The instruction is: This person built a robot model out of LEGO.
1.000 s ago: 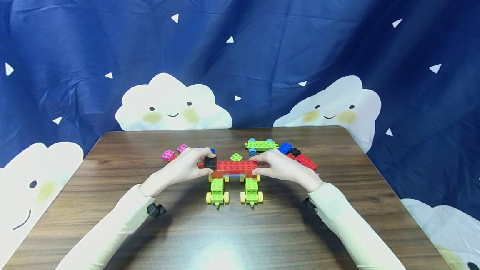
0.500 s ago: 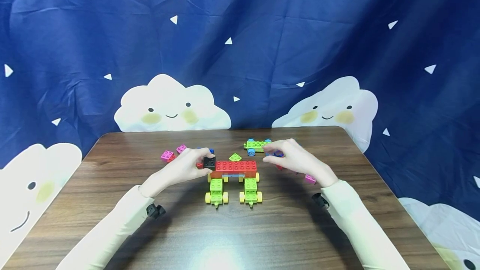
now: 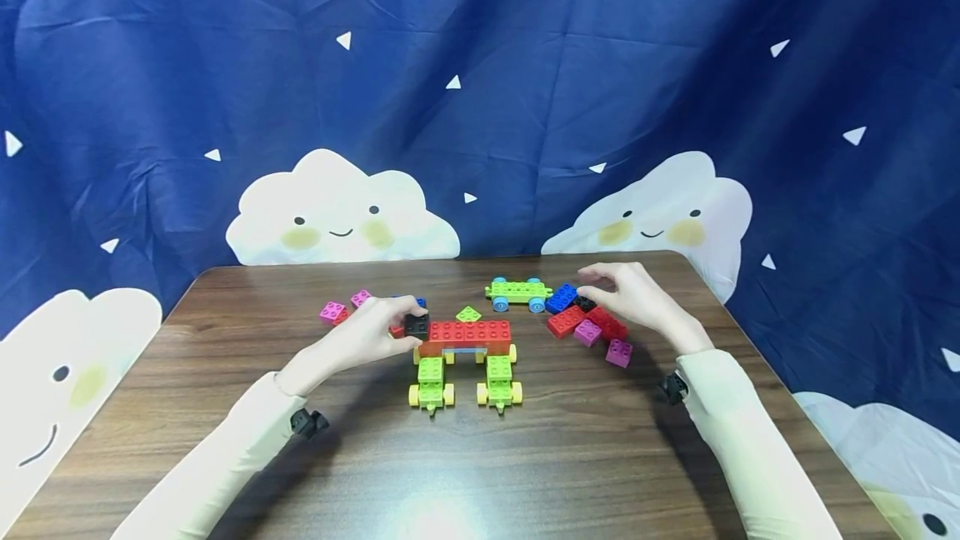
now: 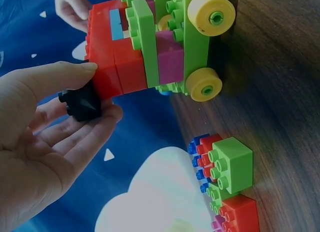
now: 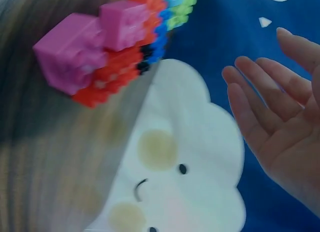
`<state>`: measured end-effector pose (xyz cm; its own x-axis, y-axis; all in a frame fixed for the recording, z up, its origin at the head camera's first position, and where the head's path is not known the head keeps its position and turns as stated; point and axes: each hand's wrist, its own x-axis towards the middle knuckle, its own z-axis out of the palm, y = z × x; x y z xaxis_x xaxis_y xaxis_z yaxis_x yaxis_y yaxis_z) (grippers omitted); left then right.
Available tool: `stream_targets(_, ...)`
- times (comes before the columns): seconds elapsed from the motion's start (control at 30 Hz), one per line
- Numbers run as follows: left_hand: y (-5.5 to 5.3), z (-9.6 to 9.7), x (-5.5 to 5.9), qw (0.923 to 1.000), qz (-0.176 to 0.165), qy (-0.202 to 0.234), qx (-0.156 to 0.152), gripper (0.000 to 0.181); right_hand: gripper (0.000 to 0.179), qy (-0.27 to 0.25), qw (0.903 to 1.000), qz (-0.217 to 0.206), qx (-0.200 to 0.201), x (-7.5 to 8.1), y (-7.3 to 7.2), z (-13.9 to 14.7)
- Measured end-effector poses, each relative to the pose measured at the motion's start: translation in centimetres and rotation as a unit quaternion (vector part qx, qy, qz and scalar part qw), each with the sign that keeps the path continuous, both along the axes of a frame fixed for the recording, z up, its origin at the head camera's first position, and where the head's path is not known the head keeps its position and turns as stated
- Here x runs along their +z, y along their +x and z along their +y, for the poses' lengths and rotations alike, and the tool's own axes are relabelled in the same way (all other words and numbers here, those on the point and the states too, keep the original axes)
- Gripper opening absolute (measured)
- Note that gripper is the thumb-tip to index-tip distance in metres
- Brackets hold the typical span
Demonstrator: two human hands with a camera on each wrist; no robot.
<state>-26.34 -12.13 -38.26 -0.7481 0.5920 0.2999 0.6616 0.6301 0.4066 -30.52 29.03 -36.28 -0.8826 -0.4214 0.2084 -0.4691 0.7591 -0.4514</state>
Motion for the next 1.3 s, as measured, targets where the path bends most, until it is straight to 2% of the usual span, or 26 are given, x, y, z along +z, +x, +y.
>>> stream_targets(0.2,0.0,0.0,0.0,1.0000,-0.001,-0.002,0.002,0.030,0.042,0.021,0.9989,-0.032,-0.029,-1.7,-1.8,0.9)
stream_targets(0.57,0.0,0.0,-0.2,1.0000,0.007,-0.001,0.001,0.030,0.044,0.080,0.9945,-0.051,-0.046,-5.1,-5.4,1.9)
stream_targets(0.77,0.0,0.0,-0.2,0.9999,0.010,-0.001,0.001,0.030,0.037,0.096,0.9934,-0.047,-0.040,-5.9,-6.2,2.1)
stream_targets(1.0,0.0,0.0,-0.3,0.9999,0.015,-0.003,0.000,0.030,0.025,0.100,0.9937,-0.030,-0.040,-6.2,-6.7,2.3)
stream_targets(1.3,-0.1,-0.1,-0.4,0.9999,0.013,-0.008,0.000,0.030,0.039,0.114,0.9914,-0.057,-0.029,-6.2,-7.0,2.1)
